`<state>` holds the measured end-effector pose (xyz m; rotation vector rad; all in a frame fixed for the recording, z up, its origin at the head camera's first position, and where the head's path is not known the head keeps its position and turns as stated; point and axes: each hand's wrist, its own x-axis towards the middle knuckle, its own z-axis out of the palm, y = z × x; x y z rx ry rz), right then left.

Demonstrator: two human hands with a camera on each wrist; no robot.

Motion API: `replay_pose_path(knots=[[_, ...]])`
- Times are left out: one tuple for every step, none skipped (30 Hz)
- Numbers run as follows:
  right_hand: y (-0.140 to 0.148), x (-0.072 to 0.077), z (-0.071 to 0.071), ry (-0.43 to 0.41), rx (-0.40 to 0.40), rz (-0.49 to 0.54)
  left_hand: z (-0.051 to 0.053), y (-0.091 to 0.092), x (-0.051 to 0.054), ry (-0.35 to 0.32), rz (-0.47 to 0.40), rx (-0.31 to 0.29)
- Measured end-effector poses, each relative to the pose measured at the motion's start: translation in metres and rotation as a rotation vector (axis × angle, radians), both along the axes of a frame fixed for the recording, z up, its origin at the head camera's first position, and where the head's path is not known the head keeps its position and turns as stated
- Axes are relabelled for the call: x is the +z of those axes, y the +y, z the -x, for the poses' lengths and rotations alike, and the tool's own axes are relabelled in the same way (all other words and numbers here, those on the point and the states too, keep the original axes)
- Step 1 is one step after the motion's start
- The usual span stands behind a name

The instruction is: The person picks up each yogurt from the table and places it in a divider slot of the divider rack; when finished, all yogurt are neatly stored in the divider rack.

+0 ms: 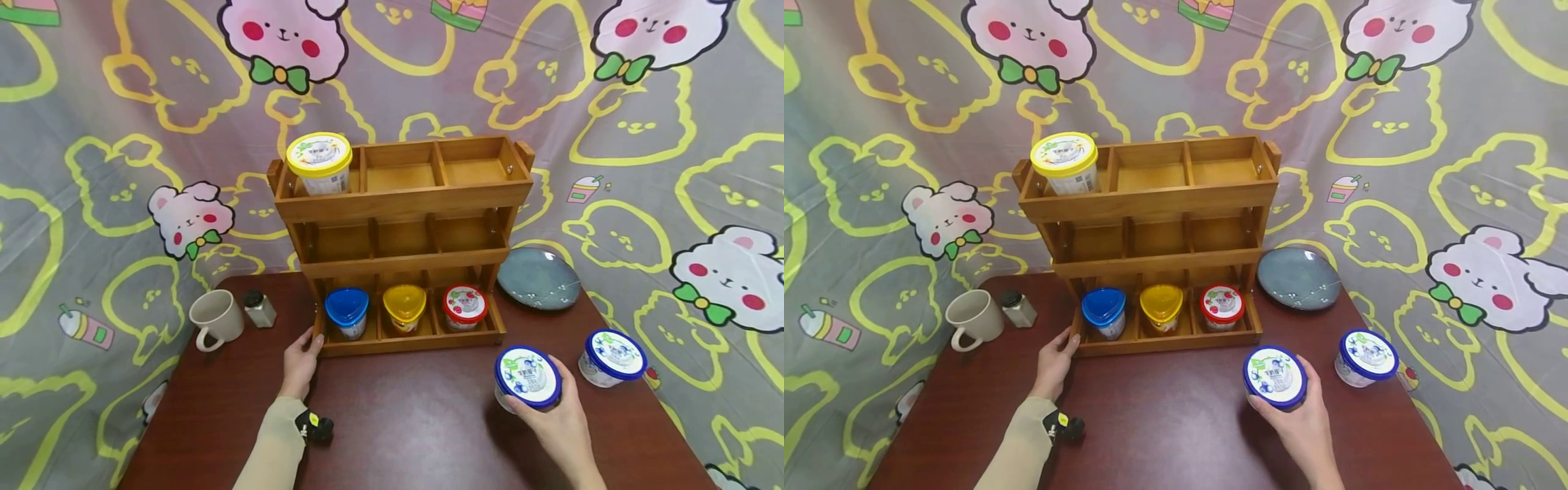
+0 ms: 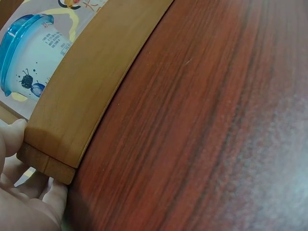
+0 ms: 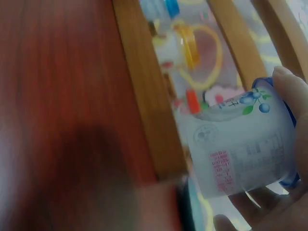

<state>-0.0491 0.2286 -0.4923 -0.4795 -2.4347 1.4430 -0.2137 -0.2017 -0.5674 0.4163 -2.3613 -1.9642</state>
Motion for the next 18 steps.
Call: replay_pose_path(knots=[[-0.004,0.002,0.002,0.012,0.012,-0.001,0.0,0.0,0.0,0.0,-0.003,0.001],[-0.008,0.004,0.005,0.023,0.022,-0.003,0.0,0.0,0.0,-0.001,-0.006,0.002],[-0.012,0.006,0.007,0.027,0.027,-0.006,0.001,0.0,0.0,0.0,-0.007,0.002],[-0.016,0.009,0.009,0.035,0.03,-0.008,0.001,0.0,0.0,-0.001,-0.01,0.003],[-0.019,0.011,0.011,0.041,0.036,-0.009,0.001,0.0,0.0,0.0,-0.012,0.002],[-0.022,0.013,0.014,0.047,0.042,-0.006,0.001,0.001,0.0,-0.001,-0.015,0.003],[-0.025,0.015,0.016,0.05,0.047,-0.003,0.001,0.001,0.0,-0.002,-0.017,0.004],[-0.028,0.017,0.017,0.053,0.051,0.0,0.001,0.001,0.0,-0.004,-0.018,0.005],[-0.03,0.019,0.019,0.056,0.056,0.007,0.001,0.001,0.001,-0.005,-0.018,0.005],[-0.033,0.021,0.021,0.059,0.061,0.012,0.0,0.0,0.001,-0.009,-0.018,0.004],[-0.035,0.022,0.023,0.062,0.064,0.018,0.0,0.0,0.001,-0.01,-0.018,0.004],[-0.037,0.024,0.024,0.063,0.066,0.022,0.0,0.0,0.001,-0.013,-0.017,0.005],[-0.039,0.027,0.026,0.065,0.067,0.025,0.0,0.0,0.001,-0.014,-0.017,0.005],[-0.041,0.028,0.027,0.067,0.068,0.027,0.0,0.0,0.002,-0.016,-0.017,0.005],[-0.042,0.031,0.029,0.07,0.071,0.027,0.0,0.0,0.002,-0.015,-0.019,0.003],[-0.044,0.033,0.031,0.076,0.074,0.027,-0.001,0.0,0.002,-0.015,-0.02,0.004],[-0.045,0.036,0.033,0.081,0.079,0.026,-0.001,0.0,0.002,-0.014,-0.021,0.005],[-0.047,0.039,0.035,0.087,0.083,0.025,-0.001,0.0,0.002,-0.014,-0.024,0.005]])
